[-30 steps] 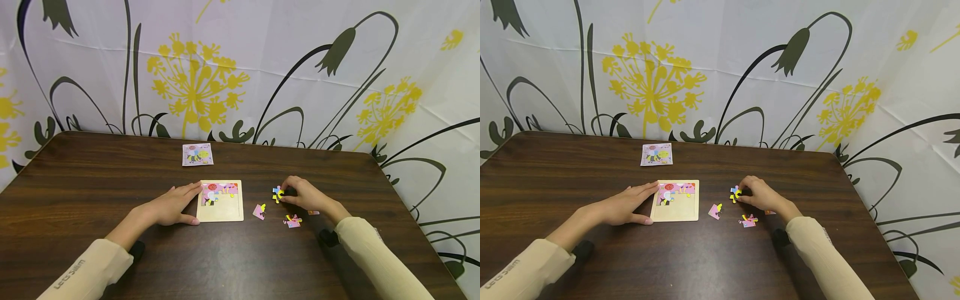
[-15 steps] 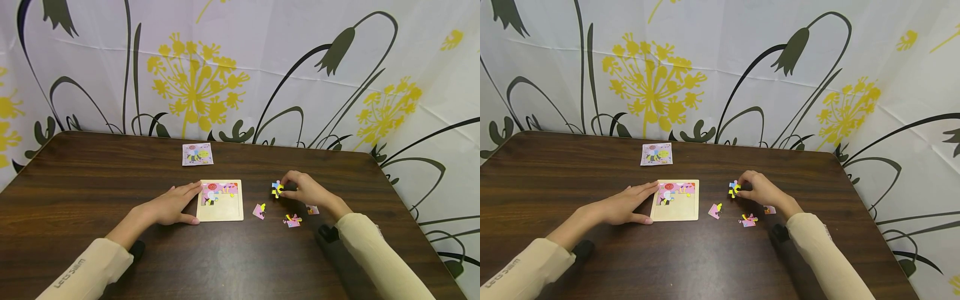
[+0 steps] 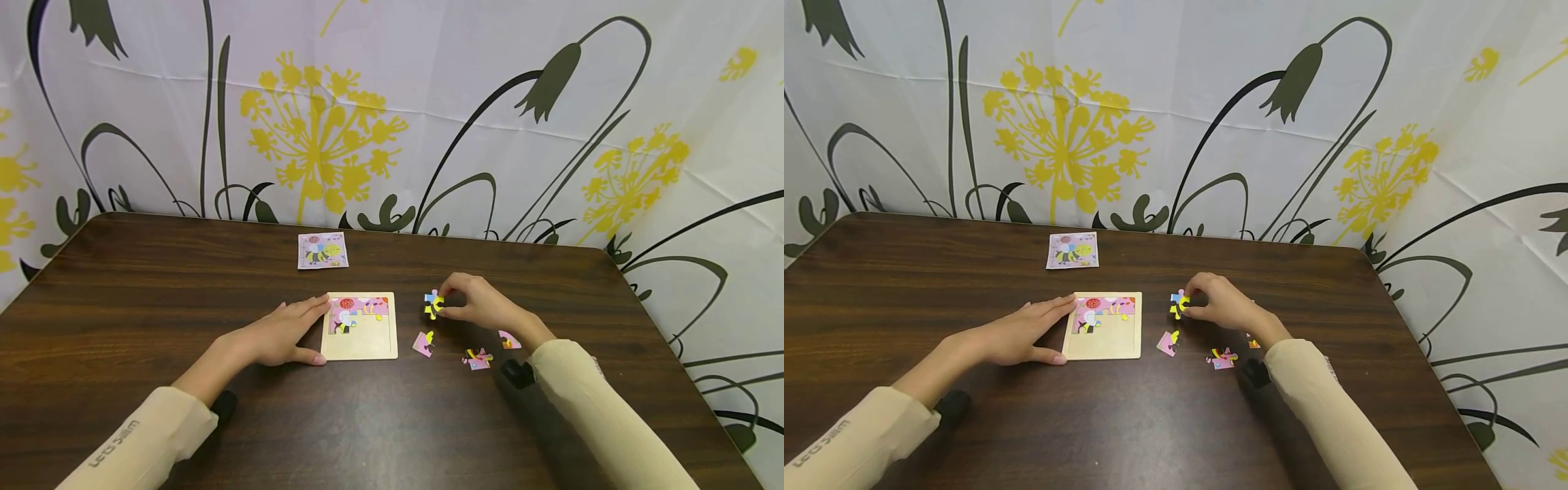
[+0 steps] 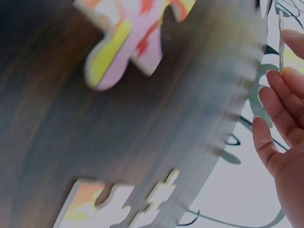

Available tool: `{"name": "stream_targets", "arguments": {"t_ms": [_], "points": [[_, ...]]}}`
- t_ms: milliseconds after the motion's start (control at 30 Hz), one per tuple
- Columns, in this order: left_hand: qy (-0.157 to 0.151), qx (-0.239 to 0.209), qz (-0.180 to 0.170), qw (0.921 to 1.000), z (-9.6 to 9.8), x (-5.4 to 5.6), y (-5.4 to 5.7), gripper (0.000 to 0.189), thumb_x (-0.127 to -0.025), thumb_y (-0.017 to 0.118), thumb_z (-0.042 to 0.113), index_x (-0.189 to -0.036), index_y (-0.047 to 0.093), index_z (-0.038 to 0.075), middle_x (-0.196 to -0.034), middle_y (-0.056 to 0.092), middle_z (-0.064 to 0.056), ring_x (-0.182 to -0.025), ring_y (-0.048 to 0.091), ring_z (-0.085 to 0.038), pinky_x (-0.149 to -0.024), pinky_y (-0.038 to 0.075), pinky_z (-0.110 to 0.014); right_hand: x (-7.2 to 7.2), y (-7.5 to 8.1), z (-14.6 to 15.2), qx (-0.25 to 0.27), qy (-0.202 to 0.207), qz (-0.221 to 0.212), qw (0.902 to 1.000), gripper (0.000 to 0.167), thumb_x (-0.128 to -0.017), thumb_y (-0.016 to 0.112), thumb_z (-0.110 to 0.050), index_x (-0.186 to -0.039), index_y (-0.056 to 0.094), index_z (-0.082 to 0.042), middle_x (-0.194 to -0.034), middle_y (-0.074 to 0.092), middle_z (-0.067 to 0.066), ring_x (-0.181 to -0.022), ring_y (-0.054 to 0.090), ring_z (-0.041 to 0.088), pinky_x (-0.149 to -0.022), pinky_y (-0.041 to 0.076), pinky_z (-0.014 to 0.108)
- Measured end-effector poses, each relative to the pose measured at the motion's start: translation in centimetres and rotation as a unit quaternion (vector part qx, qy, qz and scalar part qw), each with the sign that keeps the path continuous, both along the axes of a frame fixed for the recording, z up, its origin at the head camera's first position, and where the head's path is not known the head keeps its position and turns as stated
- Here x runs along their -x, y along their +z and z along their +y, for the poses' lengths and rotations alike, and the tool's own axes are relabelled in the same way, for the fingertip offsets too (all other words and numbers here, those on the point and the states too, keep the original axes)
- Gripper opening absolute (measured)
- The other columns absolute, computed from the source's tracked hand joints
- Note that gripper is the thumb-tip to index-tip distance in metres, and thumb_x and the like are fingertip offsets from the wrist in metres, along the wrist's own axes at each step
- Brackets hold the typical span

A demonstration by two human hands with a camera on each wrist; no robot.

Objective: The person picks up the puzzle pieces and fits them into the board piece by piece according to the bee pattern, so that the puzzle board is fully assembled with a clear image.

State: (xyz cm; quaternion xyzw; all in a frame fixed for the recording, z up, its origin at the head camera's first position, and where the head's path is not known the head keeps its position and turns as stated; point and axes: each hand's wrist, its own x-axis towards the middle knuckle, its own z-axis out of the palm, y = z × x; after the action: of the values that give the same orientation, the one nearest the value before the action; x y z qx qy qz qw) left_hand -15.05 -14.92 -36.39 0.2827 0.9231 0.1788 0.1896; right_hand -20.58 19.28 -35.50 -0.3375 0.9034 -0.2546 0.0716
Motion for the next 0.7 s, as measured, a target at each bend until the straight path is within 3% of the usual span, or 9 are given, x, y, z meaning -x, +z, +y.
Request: {"name": "stream_targets", "arguments": {"t_ms": [700], "points": [[0.002,0.000,-0.004,1.0000,0.0,0.0,0.0,0.089,-0.080,0.063,0.048,-0.143,0.023,-0.001,-0.148,0.017,-0.021,-0.132,0.019,-0.040,-0.101,0.014,-0.063,-0.2,-0.4,-5.9,-0.008,0.057,0.007,0.9983,0.022,-0.079,0.072,-0.014,-0.095,0.061,-0.003,-0.094,0.059,0.003,-0.090,0.056,0.017,-0.083,0.046,0.028]]}}
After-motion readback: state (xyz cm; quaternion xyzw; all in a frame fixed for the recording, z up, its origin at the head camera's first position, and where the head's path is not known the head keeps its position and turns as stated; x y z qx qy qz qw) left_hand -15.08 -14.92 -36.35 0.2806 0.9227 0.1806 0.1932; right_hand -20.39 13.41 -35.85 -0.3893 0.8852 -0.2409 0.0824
